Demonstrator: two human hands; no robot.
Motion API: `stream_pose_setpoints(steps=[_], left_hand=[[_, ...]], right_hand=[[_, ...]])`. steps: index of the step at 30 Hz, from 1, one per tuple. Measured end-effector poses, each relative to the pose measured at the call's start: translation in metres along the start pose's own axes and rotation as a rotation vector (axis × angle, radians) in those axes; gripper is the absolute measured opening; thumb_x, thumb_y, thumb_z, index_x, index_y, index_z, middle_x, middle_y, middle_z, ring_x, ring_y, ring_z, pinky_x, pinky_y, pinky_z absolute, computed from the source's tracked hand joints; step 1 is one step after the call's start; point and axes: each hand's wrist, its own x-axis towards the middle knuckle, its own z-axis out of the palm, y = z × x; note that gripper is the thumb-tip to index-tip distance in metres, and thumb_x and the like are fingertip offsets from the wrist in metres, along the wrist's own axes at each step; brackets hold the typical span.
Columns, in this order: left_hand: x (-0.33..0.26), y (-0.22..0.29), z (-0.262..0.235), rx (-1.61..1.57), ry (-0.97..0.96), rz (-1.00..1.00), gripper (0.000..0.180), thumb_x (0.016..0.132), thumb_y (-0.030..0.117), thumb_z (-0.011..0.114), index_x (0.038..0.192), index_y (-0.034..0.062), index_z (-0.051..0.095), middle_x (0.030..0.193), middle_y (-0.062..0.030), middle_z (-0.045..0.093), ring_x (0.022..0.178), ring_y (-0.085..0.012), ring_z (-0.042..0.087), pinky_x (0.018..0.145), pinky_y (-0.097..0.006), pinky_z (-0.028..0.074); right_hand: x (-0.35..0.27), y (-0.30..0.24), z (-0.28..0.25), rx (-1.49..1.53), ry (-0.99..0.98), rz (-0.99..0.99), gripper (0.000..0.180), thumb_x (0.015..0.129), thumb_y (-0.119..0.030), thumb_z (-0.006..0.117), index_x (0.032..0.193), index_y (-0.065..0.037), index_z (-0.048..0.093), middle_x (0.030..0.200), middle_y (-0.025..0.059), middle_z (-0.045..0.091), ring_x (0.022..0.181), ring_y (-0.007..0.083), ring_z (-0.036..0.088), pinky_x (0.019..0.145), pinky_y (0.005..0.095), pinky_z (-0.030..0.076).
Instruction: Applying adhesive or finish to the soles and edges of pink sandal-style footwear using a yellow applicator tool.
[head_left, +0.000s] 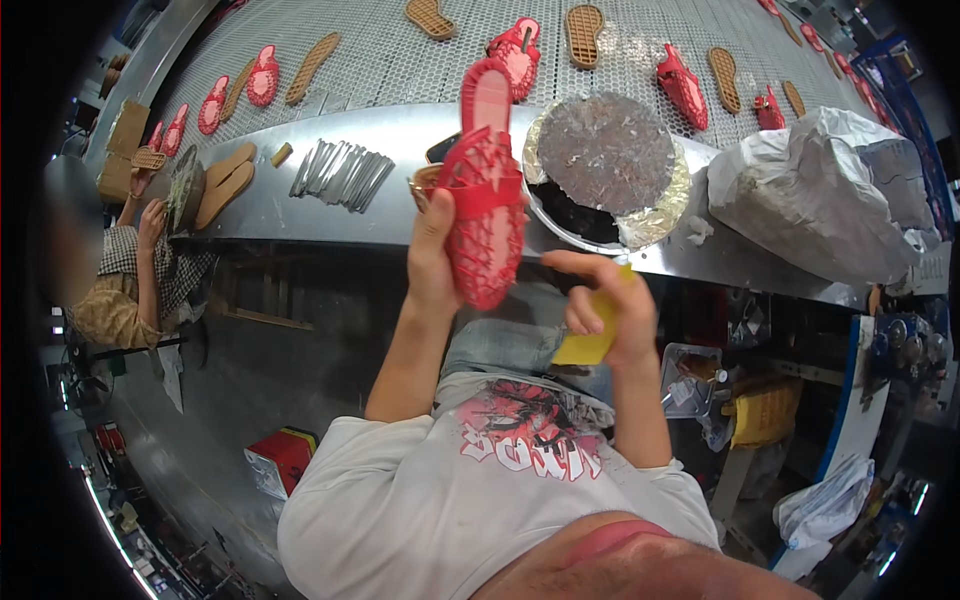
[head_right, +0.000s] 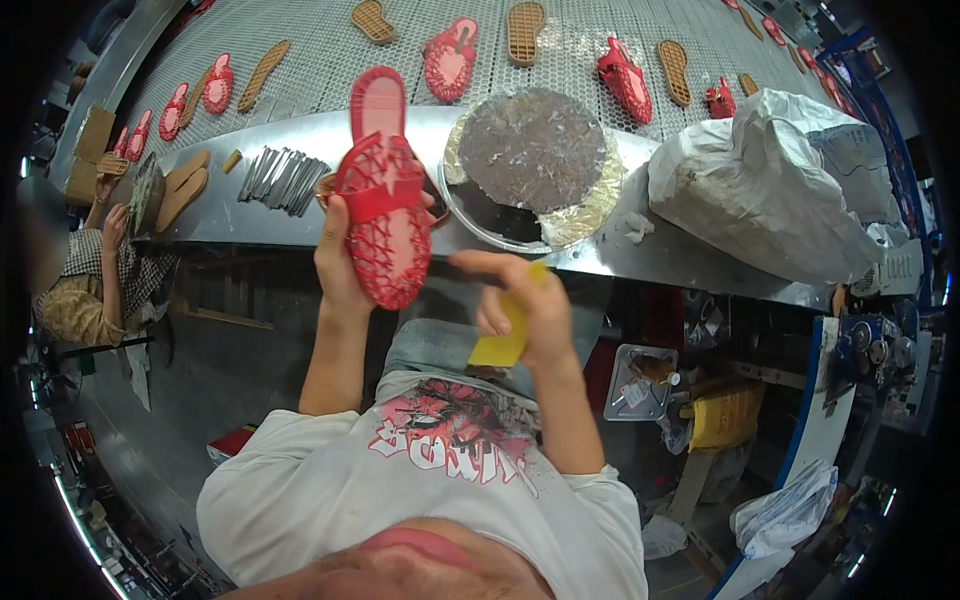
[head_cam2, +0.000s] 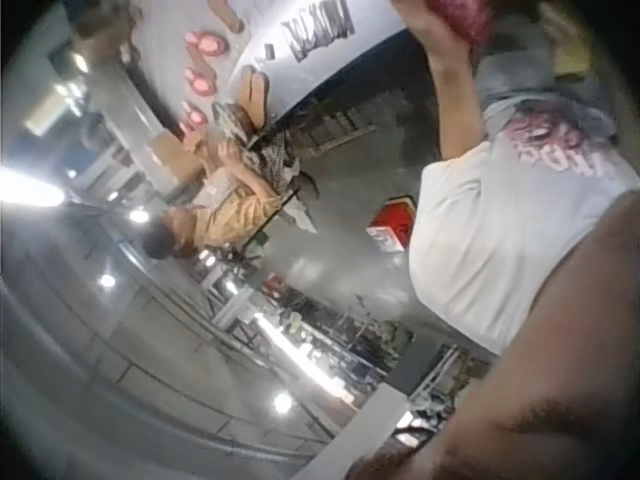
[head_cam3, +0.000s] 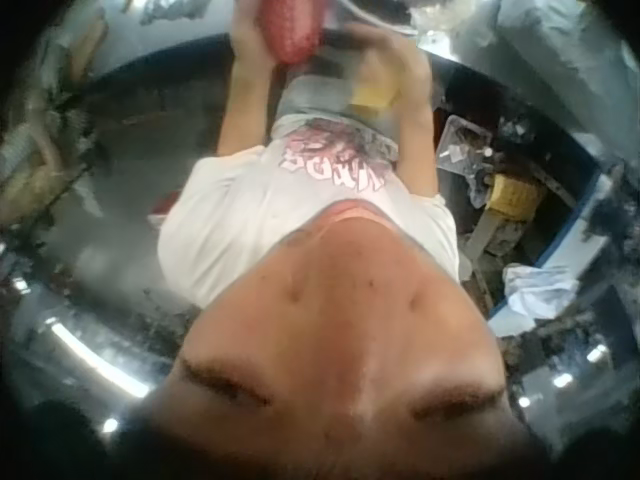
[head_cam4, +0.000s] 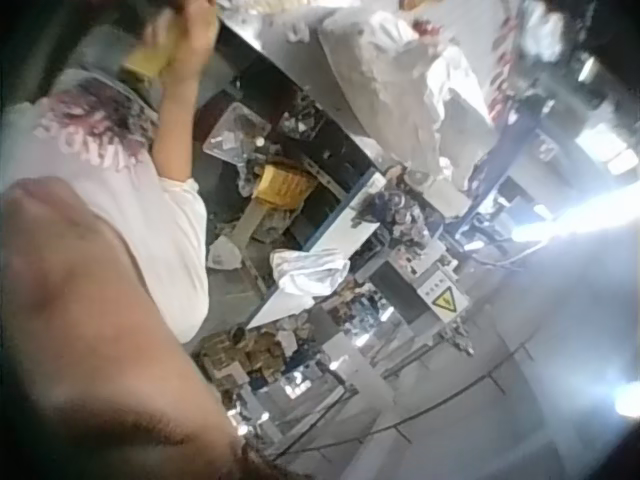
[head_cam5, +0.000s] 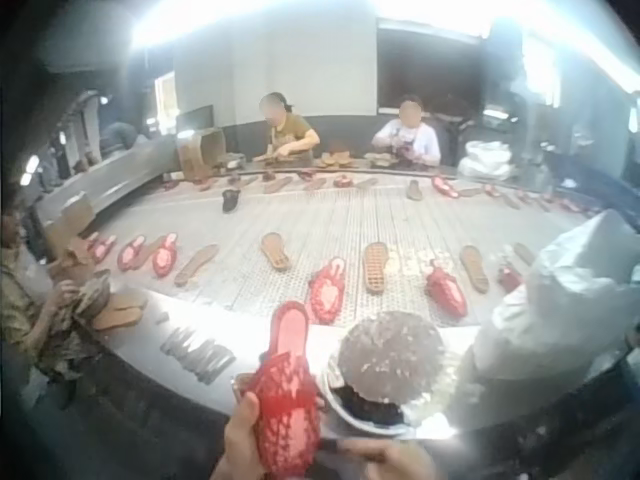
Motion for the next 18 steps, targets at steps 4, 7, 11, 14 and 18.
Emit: stream_pose_setpoints(steps=[4,7,11,14,18], left_hand=[[0.006,0.008,-0.034,-0.022,0.004,0.076,0.089,0.092,0.069,0.043,0.141,-0.0058,0.039,0.128,-0.0243,0.056,0.097,-0.0292,0.065,0.079,-0.04,0.057],[0.013,0.009,-0.062,-0.322,-0.036,-0.012,0.082,0.094,0.065,0.042,0.138,-0.0038,0.042,0.127,-0.0248,0.058,0.095,-0.0315,0.067,0.076,-0.042,0.059],[0.03,0.001,-0.106,-0.376,-0.063,-0.057,0.079,0.094,0.059,0.039,0.138,-0.0059,0.042,0.126,-0.0259,0.058,0.094,-0.0349,0.067,0.079,-0.046,0.058],[0.036,-0.005,-0.119,-0.256,-0.017,-0.03,0.077,0.093,0.057,0.04,0.137,-0.0069,0.044,0.126,-0.0259,0.059,0.094,-0.0348,0.067,0.08,-0.046,0.058],[0.043,-0.007,-0.122,-0.269,-0.036,0.004,0.078,0.089,0.055,0.043,0.136,-0.0074,0.045,0.128,-0.0266,0.058,0.098,-0.034,0.067,0.082,-0.046,0.058]], right_hand=[[-0.037,-0.002,-0.027,-0.175,0.316,-0.022,0.067,0.103,-0.048,0.028,0.105,0.007,0.064,0.098,0.022,0.068,0.083,0.0278,0.067,0.075,0.0362,0.054],[-0.07,0.01,-0.049,-0.161,0.463,0.183,0.07,0.102,-0.053,0.027,0.087,0.004,0.066,0.075,0.0153,0.065,0.07,0.0245,0.064,0.068,0.0337,0.052],[-0.092,0.017,-0.053,0.001,0.623,0.303,0.067,0.101,-0.054,0.033,0.076,0.0,0.064,0.068,0.0123,0.062,0.061,0.0214,0.061,0.059,0.0306,0.051],[-0.089,0.022,-0.045,0.087,0.695,0.289,0.055,0.1,-0.048,0.044,0.079,-0.001,0.063,0.07,0.0116,0.063,0.061,0.0208,0.062,0.055,0.0314,0.051],[-0.057,0.009,-0.012,0.158,1.087,-0.042,0.033,0.096,-0.034,0.06,0.098,-0.001,0.063,0.08,0.0112,0.067,0.061,0.0188,0.063,0.049,0.0298,0.05]])
